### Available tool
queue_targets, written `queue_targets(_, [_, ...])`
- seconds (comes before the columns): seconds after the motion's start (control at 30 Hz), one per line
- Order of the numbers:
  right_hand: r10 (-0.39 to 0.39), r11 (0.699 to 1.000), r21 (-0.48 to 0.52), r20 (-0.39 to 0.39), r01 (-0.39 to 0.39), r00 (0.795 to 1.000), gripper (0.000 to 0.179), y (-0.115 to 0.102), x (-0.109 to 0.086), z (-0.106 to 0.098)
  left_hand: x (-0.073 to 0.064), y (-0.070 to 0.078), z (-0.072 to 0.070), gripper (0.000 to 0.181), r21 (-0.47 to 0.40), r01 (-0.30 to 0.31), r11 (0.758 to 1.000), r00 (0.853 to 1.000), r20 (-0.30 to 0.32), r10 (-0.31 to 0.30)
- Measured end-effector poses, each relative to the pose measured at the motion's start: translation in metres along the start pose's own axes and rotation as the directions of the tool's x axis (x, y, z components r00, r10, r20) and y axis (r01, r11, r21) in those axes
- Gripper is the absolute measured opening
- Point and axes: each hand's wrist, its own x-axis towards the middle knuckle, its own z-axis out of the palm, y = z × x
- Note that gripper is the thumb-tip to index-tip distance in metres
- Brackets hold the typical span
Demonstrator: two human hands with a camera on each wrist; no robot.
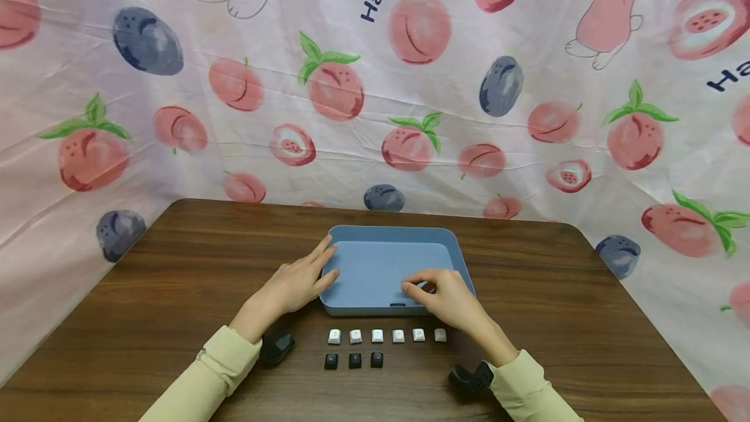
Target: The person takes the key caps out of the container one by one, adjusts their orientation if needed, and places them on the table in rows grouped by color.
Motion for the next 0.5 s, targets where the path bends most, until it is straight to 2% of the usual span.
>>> queue_targets(0.1, [0.021, 1.000, 0.002, 0.106, -0.021, 0.994, 0.023, 0.006, 0.003, 0.000, 0.001, 0.000, 0.002, 0.062, -0.004, -0.014, 1.000, 1.000, -0.001, 0.014])
queue_targets(0.2, [0.028, 0.999, 0.014, 0.179, -0.031, 0.983, 0.026, 0.008, 0.005, 0.001, 0.001, -0.001, 0.002, 0.062, -0.005, -0.019, 1.000, 1.000, -0.001, 0.019])
queue_targets(0.5, [0.032, 0.999, 0.028, 0.253, -0.041, 0.967, 0.026, 0.010, 0.012, -0.001, 0.003, -0.003, -0.002, 0.063, -0.018, -0.015, 1.000, 1.000, 0.002, 0.015])
